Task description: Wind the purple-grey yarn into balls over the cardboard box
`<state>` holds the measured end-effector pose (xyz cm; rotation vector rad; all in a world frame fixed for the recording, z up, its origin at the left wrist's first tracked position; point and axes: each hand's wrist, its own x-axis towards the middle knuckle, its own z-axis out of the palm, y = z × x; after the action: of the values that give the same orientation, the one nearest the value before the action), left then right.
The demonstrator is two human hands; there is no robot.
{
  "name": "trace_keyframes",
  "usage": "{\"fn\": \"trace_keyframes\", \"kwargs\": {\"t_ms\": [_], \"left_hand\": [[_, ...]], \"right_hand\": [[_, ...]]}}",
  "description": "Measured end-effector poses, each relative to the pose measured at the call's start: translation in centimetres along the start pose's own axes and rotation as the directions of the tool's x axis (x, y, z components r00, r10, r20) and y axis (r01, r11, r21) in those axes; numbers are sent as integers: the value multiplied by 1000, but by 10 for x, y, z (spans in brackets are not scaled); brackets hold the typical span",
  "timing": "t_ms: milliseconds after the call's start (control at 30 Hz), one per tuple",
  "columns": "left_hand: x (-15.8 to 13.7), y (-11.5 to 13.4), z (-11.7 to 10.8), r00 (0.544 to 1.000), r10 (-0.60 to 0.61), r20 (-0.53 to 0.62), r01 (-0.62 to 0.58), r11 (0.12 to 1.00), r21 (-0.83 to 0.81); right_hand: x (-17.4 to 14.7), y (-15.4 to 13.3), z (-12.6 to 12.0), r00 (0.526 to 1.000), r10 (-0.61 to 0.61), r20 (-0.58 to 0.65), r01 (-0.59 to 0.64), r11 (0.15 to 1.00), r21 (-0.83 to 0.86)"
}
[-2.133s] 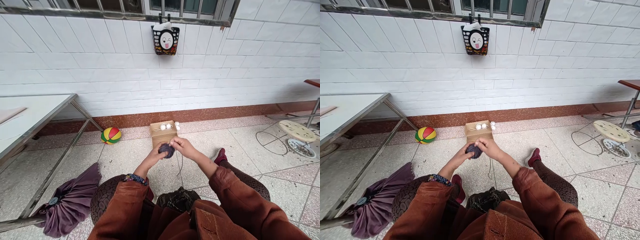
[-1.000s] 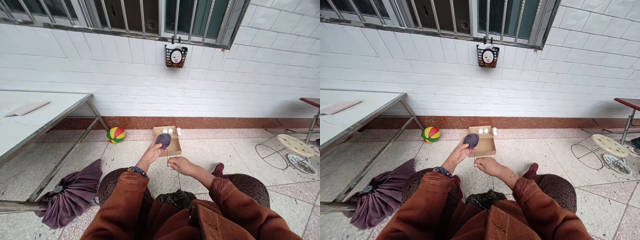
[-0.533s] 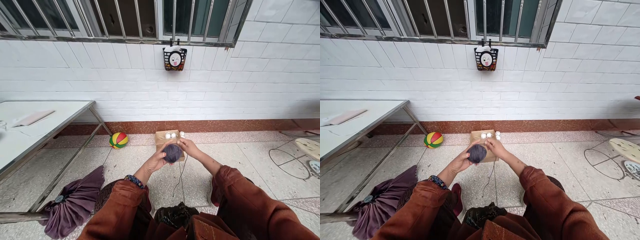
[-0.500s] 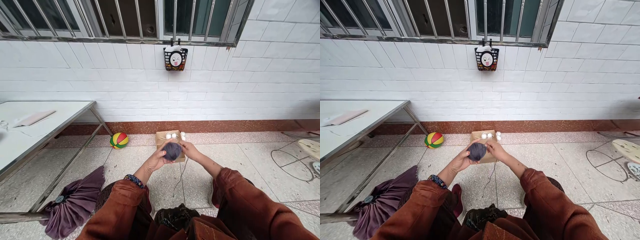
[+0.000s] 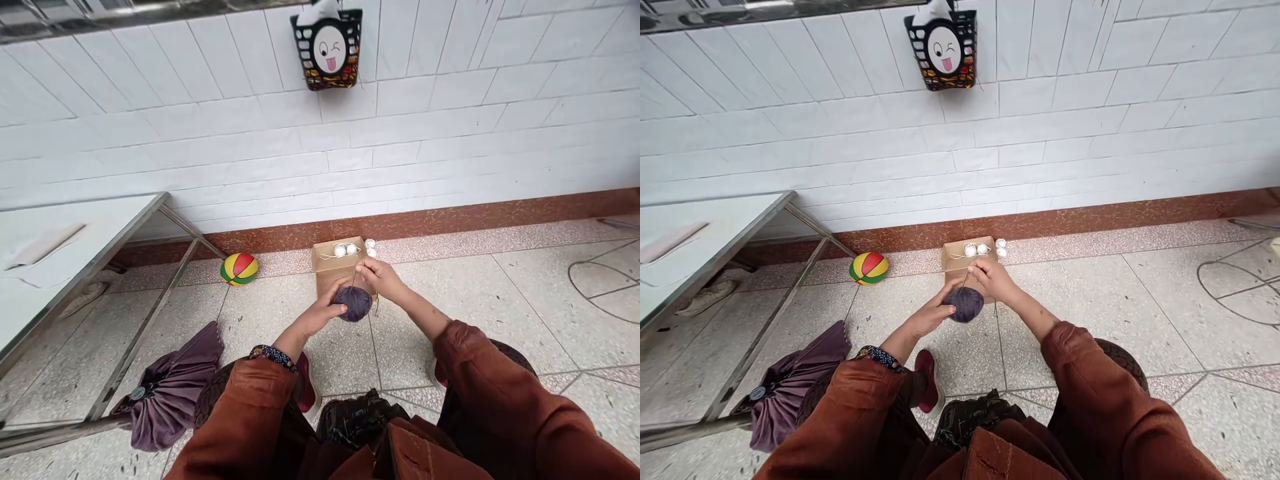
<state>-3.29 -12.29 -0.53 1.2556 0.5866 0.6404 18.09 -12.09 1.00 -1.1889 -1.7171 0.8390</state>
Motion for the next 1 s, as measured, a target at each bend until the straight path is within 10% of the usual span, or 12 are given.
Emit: {"fn": "trace_keyframes", "kwargs": {"t_ms": [167,367,733,900,1000], "left_hand": [[10,-7,-2,993,-25,-113,-14,943,-333],[34,-16,-6,919,-113,-378,44,982,-186],[33,-20,12,998,-69,-12,70,982,174],[42,-20,17,962,-101,-254,66,988,-143],[49,-15,16,916,-90,-391,-64,930,-363]], "right_hand": [[-32,42,36,973,181,144,-176,983,-47],[-38,2,24,909,-129,396,130,991,25],[-4,-8,-17,995,91,38,-98,949,300],[-22,-25,-18,980,-132,147,94,966,239],[-40,-37,-10,886,-345,309,332,938,96]]}}
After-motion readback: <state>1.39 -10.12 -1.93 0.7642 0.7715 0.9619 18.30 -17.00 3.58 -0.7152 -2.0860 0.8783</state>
